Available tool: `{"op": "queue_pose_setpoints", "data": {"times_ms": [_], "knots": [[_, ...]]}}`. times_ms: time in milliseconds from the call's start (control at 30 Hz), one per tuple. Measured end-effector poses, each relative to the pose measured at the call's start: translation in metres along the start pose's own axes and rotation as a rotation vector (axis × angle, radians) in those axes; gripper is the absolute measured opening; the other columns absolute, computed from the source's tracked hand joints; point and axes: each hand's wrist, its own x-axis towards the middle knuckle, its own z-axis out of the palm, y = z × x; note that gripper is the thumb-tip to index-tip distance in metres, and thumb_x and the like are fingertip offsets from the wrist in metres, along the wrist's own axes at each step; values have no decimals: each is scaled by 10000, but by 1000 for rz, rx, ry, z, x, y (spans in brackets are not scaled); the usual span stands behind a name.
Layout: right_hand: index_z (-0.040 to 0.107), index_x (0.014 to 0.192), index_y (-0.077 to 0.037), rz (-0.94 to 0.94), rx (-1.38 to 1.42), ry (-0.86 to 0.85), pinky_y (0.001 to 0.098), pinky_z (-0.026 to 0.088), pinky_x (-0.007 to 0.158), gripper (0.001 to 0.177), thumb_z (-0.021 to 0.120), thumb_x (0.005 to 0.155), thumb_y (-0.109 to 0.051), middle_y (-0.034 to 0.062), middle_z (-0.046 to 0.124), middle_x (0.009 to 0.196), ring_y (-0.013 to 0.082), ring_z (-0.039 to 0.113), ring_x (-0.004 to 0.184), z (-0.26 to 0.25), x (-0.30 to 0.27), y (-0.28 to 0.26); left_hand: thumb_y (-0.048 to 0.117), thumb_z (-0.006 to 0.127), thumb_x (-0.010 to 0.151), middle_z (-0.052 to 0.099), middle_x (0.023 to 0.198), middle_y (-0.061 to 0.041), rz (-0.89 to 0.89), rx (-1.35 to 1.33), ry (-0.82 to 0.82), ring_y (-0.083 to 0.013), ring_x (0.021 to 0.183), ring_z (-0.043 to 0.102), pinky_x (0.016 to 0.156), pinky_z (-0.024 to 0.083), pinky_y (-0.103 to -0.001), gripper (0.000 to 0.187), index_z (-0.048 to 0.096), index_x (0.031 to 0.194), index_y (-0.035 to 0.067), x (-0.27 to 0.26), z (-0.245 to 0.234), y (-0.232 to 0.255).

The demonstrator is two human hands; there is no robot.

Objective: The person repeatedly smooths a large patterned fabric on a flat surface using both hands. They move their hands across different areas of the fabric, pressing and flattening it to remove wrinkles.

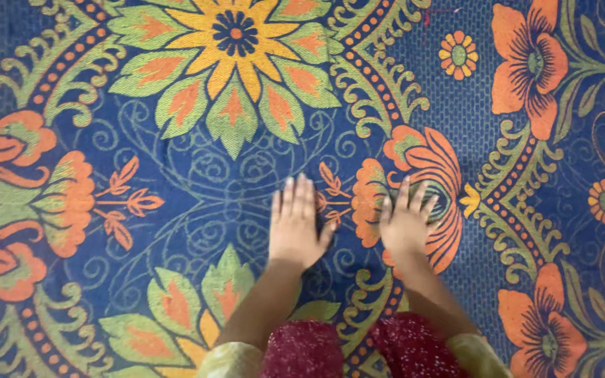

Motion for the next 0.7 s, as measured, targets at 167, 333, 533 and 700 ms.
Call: {"op": "queue_pose_setpoints", "data": {"times_ms": [167,333,533,700], "knots": [[310,1620,-277,-313,-78,120,734,113,1168,645,419,1026,-503,168,150,1699,495,127,1541,1,-51,-80,411,623,906,386,1605,-183,241,-136,-94,-363,1515,316,1225,219,-542,807,380,1569,20,-38,-28,-59],[409,1556,-325,-884,41,-43,709,144,1158,556,470,1033,-502,141,226,1687,463,188,1515,-4,-98,-191,406,584,973,509,1552,-133,-460,24,192,-357,1496,422,1202,300,-514,629,461,1527,135,-116,-105,-175],[418,1532,-406,-894,-63,-105,743,137,1149,606,518,968,-602,41,271,1665,428,225,1517,6,-136,-192,438,482,1037,280,1688,-234,-490,354,414,-472,1553,221,1227,165,-683,700,379,1633,85,-175,-76,-165],[382,1530,-402,-675,-171,-43,732,146,1141,673,512,914,-640,48,242,1663,444,178,1509,-5,-129,-109,559,493,922,219,1647,-93,-321,33,-76,-395,1515,105,1197,31,-588,801,276,1569,140,-185,-27,-77]]}}
